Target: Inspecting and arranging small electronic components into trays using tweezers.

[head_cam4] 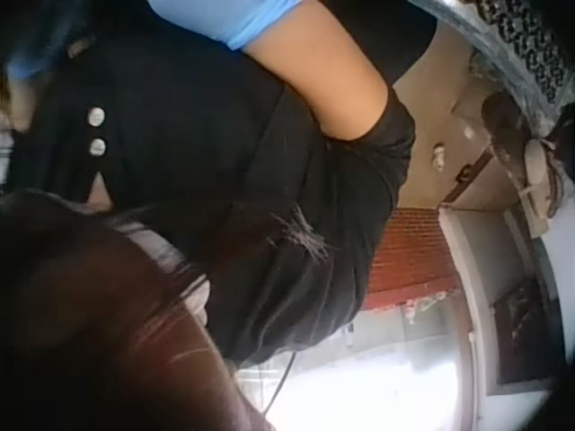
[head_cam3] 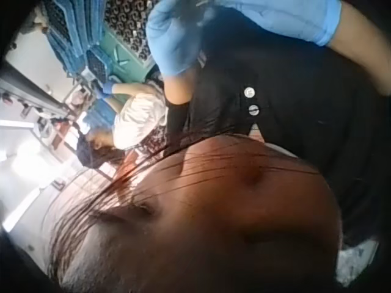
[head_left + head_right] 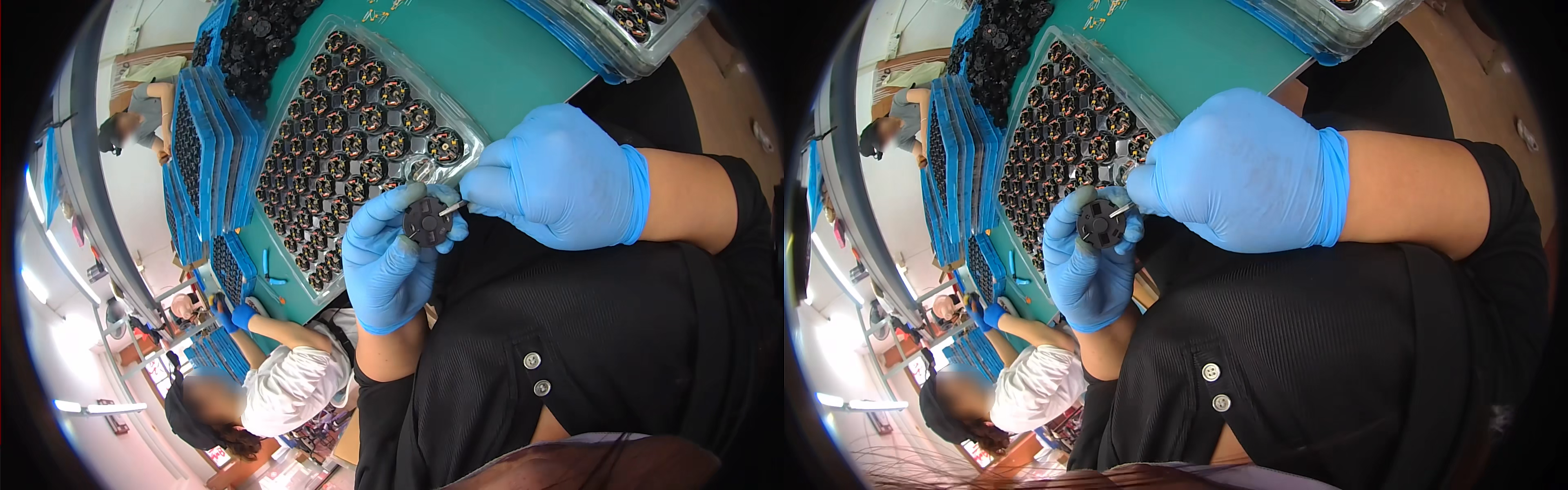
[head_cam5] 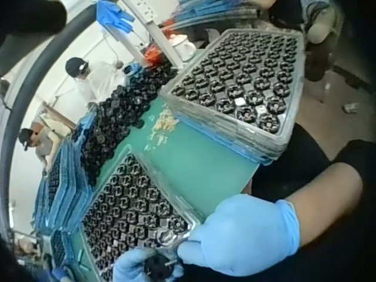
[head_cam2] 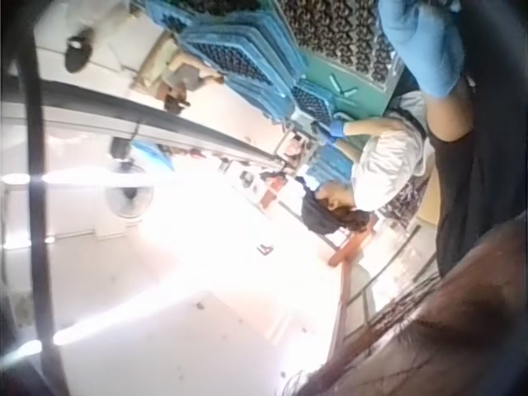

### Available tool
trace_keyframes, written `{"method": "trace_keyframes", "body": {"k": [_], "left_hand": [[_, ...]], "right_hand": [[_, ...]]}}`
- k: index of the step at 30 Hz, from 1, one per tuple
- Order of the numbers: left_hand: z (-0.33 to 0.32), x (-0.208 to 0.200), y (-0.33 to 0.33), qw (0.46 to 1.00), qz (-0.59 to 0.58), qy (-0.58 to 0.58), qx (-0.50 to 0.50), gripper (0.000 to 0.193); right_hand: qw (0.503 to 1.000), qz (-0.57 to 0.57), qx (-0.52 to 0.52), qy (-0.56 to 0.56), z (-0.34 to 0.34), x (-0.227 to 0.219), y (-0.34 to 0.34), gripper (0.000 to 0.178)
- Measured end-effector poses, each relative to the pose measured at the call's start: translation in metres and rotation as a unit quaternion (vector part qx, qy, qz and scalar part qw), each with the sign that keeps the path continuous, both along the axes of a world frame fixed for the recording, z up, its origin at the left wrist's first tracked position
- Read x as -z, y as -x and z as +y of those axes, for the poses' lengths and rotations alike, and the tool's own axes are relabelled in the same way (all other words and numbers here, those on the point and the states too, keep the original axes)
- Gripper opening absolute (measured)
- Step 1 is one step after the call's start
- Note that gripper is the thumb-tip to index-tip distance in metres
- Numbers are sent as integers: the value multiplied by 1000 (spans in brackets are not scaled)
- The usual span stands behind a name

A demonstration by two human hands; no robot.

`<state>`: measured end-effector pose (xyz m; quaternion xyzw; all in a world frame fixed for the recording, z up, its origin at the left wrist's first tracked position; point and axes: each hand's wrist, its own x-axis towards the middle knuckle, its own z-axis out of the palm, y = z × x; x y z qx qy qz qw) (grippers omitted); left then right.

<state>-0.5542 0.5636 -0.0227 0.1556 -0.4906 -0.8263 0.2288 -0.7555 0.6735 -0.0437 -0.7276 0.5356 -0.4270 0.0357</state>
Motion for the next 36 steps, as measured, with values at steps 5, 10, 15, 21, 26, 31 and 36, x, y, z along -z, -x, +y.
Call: {"method": "trace_keyframes", "body": {"k": [5, 10, 15, 21, 26, 31, 36], "left_hand": [[-4, -1, -1, 1000, 17, -16, 16, 52], [-3, -6, -4, 1000, -11, 6, -14, 52], [-2, -7, -2, 1000, -11, 11, -13, 52], [1, -7, 2, 978, -81, 176, -84, 51], [1, -5, 10, 829, -203, 498, -154, 62], [3, 1, 16, 790, -191, 550, -190, 62], [0, 4, 15, 733, -168, 636, -172, 64]], "right_hand": [[999, -49, -15, -9, 0, 0, -1, 11], [997, -77, -17, -4, 1, -1, -1, 13], [999, -28, -12, -35, 2, -3, 0, 15], [988, -133, -25, -72, 0, 2, -1, 12], [966, -222, -55, -119, -7, 10, -6, 13], [920, -307, -83, -228, -3, 4, -3, 14], [901, -330, -85, -267, -4, 1, -4, 18]]}}
